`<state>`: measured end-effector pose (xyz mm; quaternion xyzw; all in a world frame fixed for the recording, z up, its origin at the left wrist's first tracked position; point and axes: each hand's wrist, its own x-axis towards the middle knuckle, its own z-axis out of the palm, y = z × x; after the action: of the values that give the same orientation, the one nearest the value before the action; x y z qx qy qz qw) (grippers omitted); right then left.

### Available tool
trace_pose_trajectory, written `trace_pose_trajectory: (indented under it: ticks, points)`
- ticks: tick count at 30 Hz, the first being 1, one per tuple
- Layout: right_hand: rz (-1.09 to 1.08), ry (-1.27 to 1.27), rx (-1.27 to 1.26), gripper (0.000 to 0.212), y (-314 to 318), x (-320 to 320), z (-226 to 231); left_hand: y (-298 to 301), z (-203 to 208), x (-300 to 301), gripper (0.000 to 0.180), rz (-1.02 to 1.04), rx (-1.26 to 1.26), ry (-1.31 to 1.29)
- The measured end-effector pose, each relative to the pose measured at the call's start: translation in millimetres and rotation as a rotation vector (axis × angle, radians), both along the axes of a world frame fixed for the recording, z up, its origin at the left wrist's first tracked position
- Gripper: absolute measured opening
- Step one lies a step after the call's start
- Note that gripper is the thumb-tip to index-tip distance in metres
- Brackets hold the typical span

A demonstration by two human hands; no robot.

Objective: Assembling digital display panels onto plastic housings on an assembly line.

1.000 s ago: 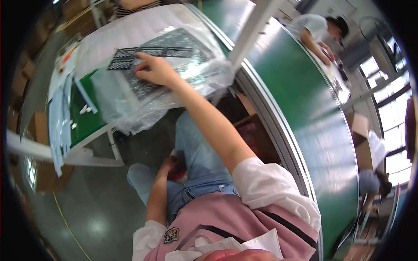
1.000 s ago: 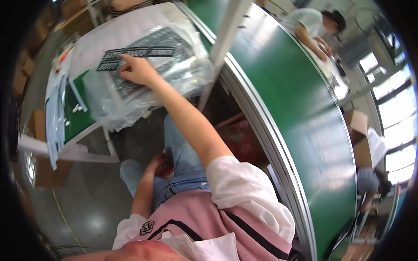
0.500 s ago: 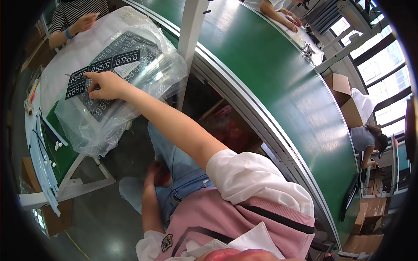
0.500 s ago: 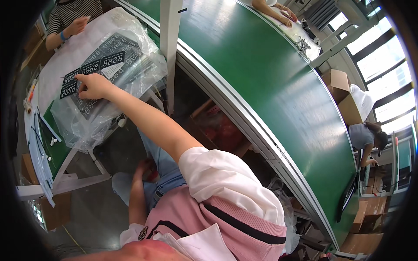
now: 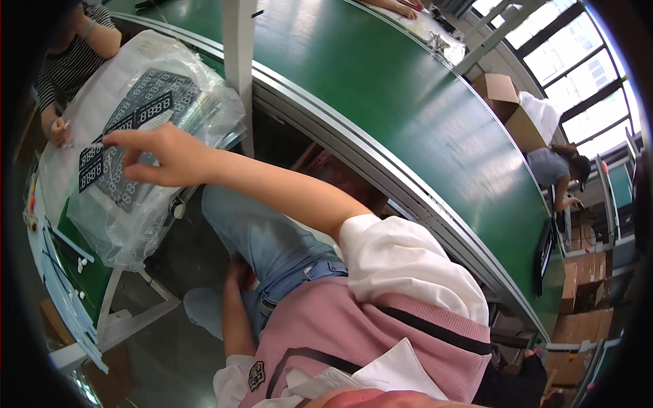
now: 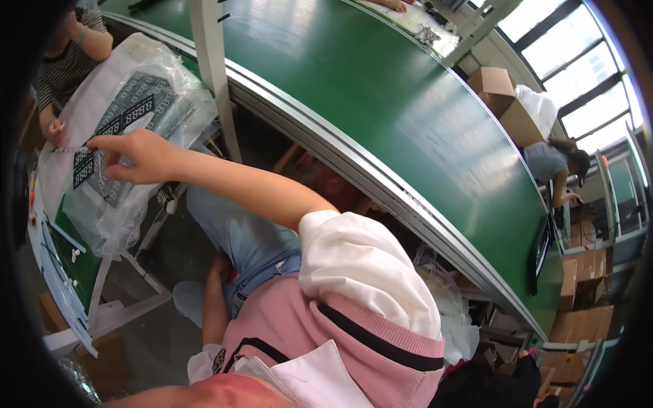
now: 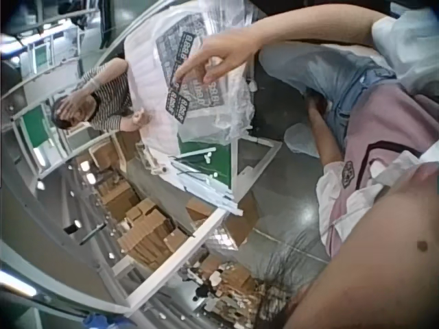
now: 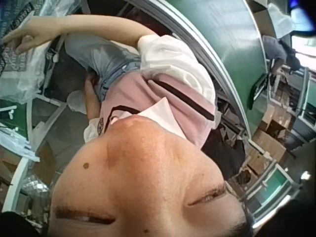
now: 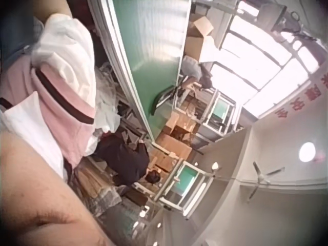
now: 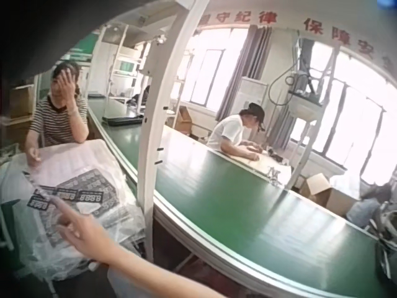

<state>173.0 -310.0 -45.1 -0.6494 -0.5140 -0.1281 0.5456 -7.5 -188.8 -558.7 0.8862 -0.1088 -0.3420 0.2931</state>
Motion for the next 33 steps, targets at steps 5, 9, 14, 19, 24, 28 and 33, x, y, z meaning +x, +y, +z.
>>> trace_pose_trajectory:
  ticks: [5, 9, 14, 19, 24, 28, 33]
  points:
    - [-0.565, 0.023, -0.302, 0.066, -187.1, -85.3, 10.2, 10.8, -11.4, -16.0, 0.051, 0.714, -0.654, 0.469]
    - [-1.591, -0.144, -0.424, 0.075, -422.4, -155.0, -9.4, 16.8, -18.2, -13.9, 0.052, 0.928, -0.791, 0.707]
    - [-2.543, 0.160, -0.667, 0.086, -669.6, -355.7, -17.6, -2.2, 2.6, 13.0, 0.053, 0.619, -0.586, 0.640]
    - [-3.084, 0.671, -0.295, 0.093, -772.2, -530.7, -26.8, 1.1, 27.3, 28.1, 0.055, 0.404, -0.409, 0.543]
    - [-3.191, 0.581, -0.736, 0.088, -807.4, -550.7, -55.6, -31.4, 53.3, 23.5, 0.056, 0.241, -0.258, 0.444]
    - [-3.141, 0.402, -1.386, 0.077, -838.1, -544.2, -90.7, -52.9, 79.9, 33.2, 0.058, 0.074, -0.125, 0.346]
    - [-2.615, 0.202, -1.524, 0.073, -851.4, -509.6, -59.5, -80.5, 100.2, 25.2, 0.060, -0.131, 0.007, 0.251]
